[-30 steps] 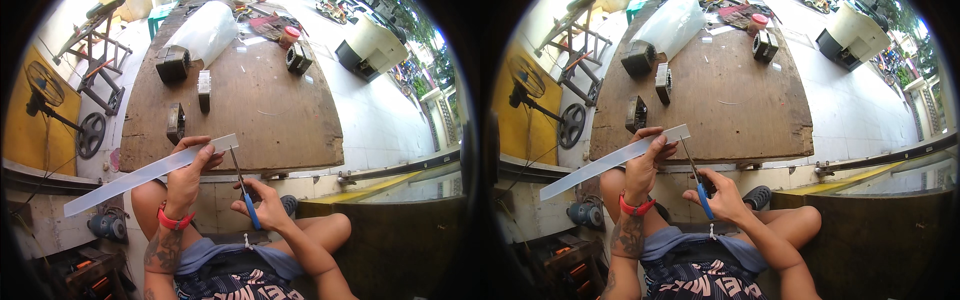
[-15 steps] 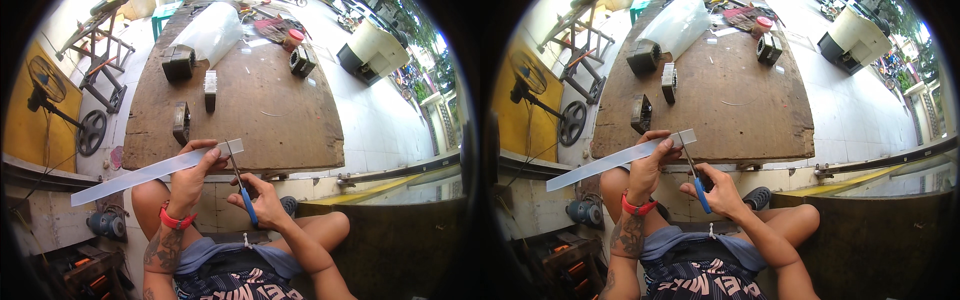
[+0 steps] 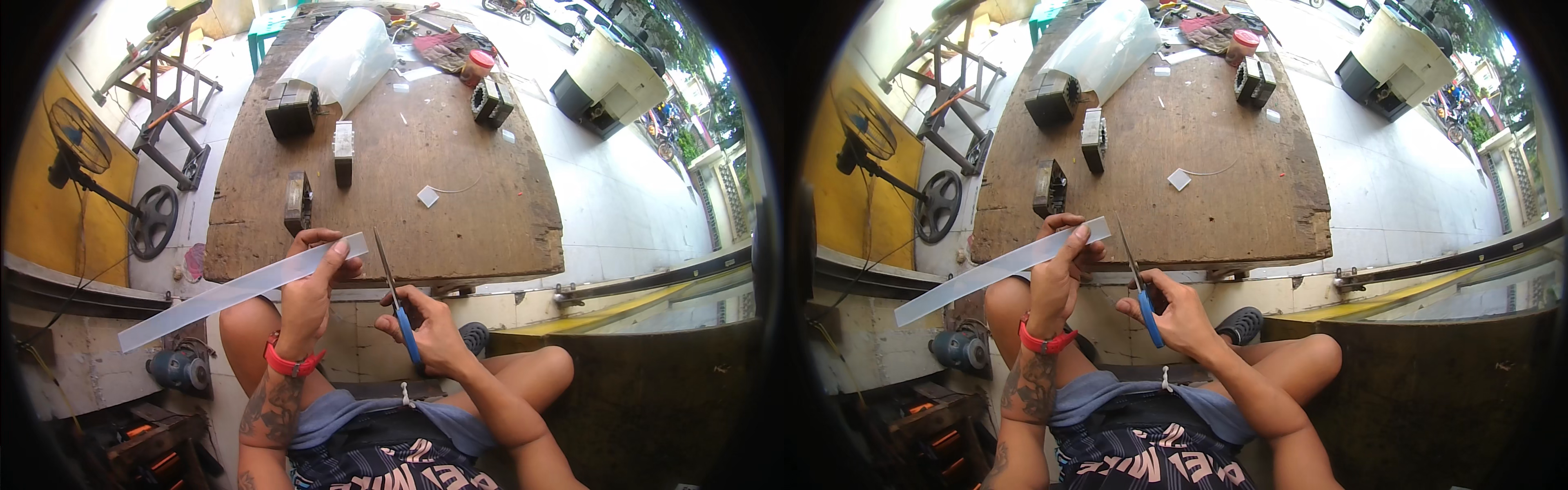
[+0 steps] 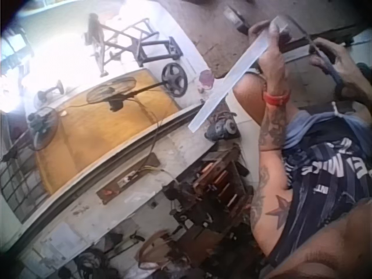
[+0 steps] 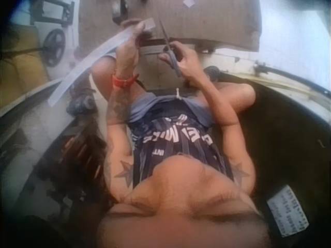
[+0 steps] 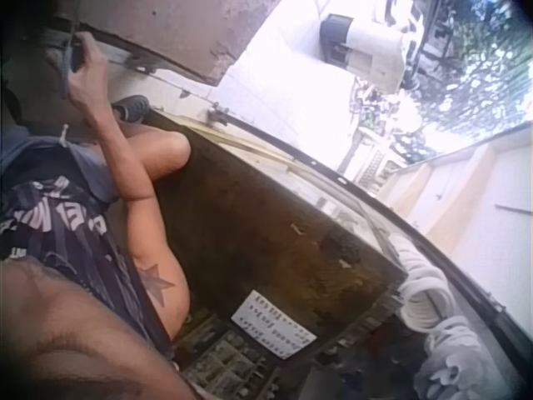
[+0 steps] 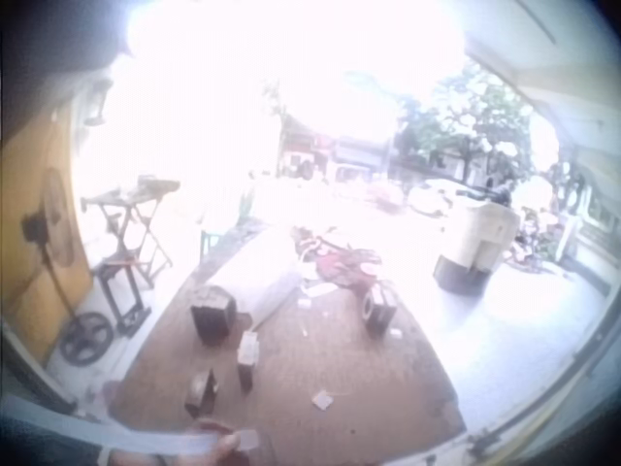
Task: The person cuts a strip of white tape into small squares using scissors and then inserts the squares into the slots of a stator component. The person repeats this process, placing multiple tape pieces into the stator's slots.
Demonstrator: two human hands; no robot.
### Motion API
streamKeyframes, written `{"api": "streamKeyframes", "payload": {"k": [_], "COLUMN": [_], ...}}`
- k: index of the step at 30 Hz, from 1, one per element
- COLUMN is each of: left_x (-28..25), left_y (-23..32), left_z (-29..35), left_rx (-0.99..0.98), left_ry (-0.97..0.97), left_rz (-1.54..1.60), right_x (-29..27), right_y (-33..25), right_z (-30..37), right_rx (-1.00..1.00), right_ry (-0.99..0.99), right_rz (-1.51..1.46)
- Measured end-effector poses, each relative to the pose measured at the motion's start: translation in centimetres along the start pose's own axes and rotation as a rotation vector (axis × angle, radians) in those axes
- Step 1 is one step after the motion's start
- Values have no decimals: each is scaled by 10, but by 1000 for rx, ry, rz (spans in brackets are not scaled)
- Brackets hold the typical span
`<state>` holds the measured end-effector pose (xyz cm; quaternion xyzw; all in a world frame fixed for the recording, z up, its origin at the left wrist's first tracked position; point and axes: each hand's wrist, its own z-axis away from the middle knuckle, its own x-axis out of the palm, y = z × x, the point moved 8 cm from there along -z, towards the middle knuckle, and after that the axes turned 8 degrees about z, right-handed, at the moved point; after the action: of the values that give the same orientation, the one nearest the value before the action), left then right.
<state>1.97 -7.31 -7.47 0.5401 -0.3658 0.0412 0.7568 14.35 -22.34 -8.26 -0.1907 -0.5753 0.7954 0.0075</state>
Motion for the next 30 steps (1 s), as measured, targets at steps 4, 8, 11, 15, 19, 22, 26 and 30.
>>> {"api": "streamKeyframes", "payload": {"k": [4, 8, 11, 15, 19, 22, 26, 30], "left_x": [-2, 2, 5, 4, 4, 4, 4, 3], "left_y": [2, -1, -4, -6, -6, -7, -7, -9], "left_z": [-1, 1, 2, 2, 2, 2, 2, 1], "left_rx": [-41, -29, -33, -47, -45, -45, -49, -56], "left_ry": [-16, -5, -16, -13, -16, -13, -10, -15], "left_rz": [120, -51, -63, -46, -59, -62, -71, -80], "right_x": [-1, 4, 3, 3, 3, 3, 4, 4], "right_y": [-4, -4, -8, -8, -8, -8, -7, -4], "right_z": [4, 3, 0, 0, 0, -1, -1, -1], "right_rx": [-36, -45, -76, -44, -20, -32, -49, -51], "right_ry": [-26, -39, 16, -21, -41, -1, 4, 6], "right_rz": [116, 122, 82, 103, 126, 66, 92, 82]}}
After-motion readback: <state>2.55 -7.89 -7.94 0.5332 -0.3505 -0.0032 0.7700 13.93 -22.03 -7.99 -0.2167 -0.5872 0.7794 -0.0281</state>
